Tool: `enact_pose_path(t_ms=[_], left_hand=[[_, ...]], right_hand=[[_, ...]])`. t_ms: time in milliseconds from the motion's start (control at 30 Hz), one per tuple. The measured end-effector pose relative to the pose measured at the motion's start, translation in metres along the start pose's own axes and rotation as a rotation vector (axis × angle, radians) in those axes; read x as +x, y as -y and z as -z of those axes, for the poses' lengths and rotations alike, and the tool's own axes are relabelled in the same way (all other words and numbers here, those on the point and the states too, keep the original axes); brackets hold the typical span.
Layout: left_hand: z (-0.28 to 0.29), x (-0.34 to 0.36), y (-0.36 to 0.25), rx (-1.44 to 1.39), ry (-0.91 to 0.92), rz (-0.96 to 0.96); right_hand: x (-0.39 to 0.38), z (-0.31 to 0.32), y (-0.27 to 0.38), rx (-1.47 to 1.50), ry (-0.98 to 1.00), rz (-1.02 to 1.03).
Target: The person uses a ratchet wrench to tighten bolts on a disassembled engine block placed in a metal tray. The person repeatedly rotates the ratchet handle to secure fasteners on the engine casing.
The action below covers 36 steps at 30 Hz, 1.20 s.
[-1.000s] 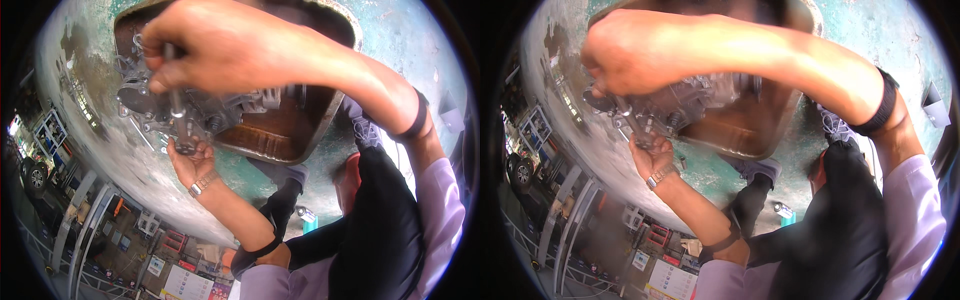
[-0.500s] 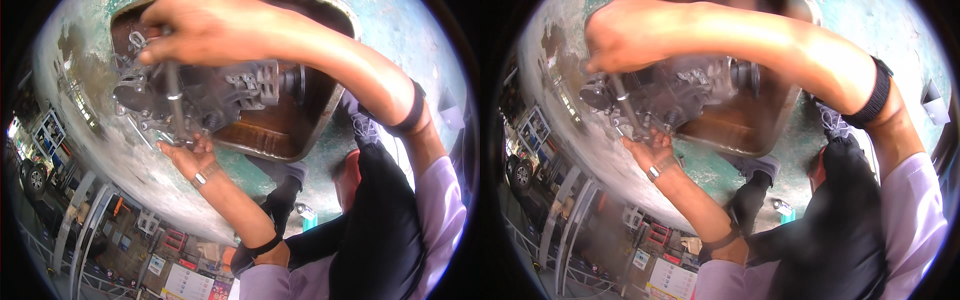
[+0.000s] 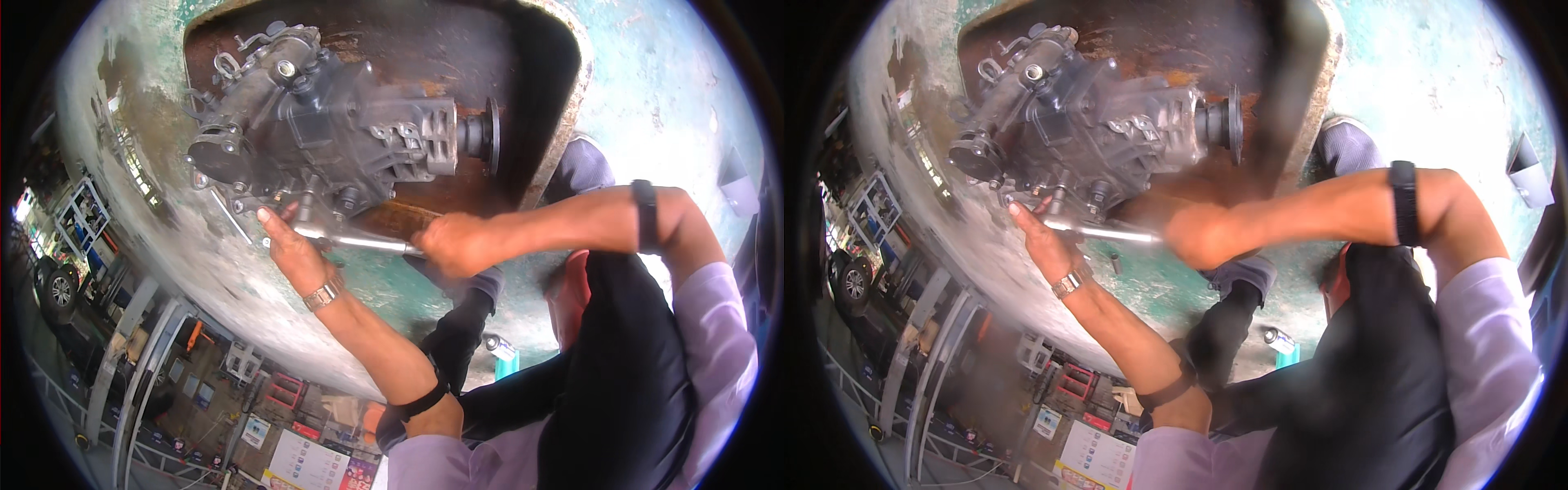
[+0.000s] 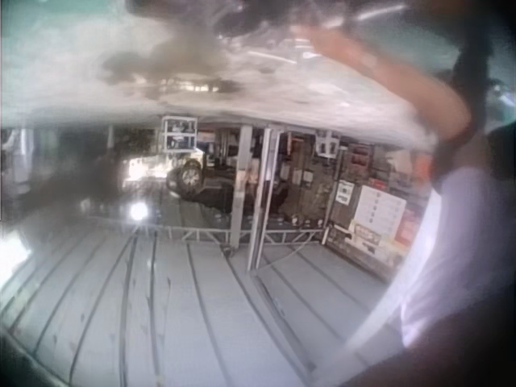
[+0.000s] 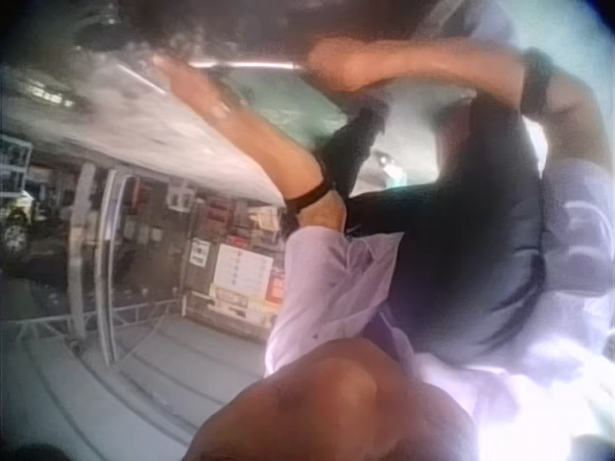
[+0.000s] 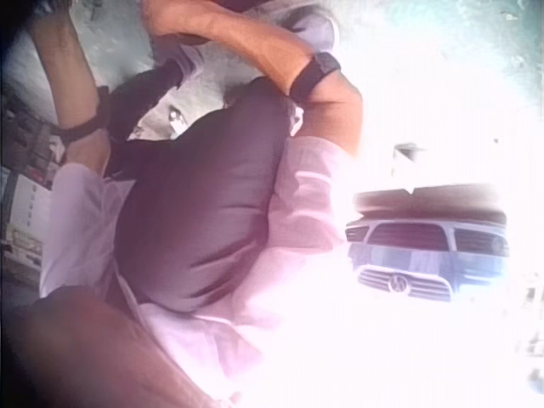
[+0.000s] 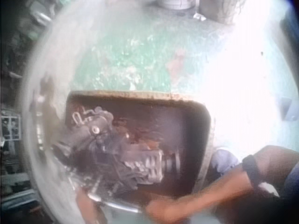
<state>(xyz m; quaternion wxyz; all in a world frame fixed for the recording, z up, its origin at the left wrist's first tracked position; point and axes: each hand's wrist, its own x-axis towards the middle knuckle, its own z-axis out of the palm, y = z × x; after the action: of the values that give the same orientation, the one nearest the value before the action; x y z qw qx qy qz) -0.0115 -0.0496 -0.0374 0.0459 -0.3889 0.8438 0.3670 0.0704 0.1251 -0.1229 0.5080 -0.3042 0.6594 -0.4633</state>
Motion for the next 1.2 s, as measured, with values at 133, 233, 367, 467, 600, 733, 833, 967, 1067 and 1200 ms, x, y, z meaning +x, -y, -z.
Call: enact_pose_path(t_ms=[133,233,367,467,600,733,833,967,1067,1200], left_hand=[[0.005,0.006,0.008,-0.138,0.031,0.031],[0.01,0.01,0.014,-0.366,0.129,0.063],[0.018,0.01,0.011,-0.326,0.182,0.119],[0.023,0.007,0.007,-0.46,0.191,0.147],[0.025,0.003,0.009,-0.552,0.093,0.246],[0.018,0.005,0.017,-0.582,0.09,0.342],[0.012,0.002,0.022,-0.589,0.055,0.378],[0.01,0.003,0.02,-0.604,0.071,0.441],[0.011,0.005,0.017,-0.665,0.078,0.516],[0.009,0.003,0.016,-0.759,0.109,0.573]], right_hand=[[0.027,-0.014,0.007,0.082,-0.02,0.084],[0.013,-0.004,-0.002,0.075,-0.043,0.098],[-0.018,0.014,-0.006,0.145,-0.135,0.02],[-0.03,0.025,0.004,0.159,-0.194,0.047],[-0.054,0.043,0.018,0.212,-0.241,0.035],[-0.086,0.072,0.024,0.31,-0.5,0.187],[-0.096,0.099,0.033,0.258,-0.648,0.261],[-0.088,0.131,0.046,0.195,-0.795,0.345],[-0.073,0.152,0.053,0.165,-0.855,0.463],[-0.051,0.179,0.064,0.161,-0.939,0.545]])
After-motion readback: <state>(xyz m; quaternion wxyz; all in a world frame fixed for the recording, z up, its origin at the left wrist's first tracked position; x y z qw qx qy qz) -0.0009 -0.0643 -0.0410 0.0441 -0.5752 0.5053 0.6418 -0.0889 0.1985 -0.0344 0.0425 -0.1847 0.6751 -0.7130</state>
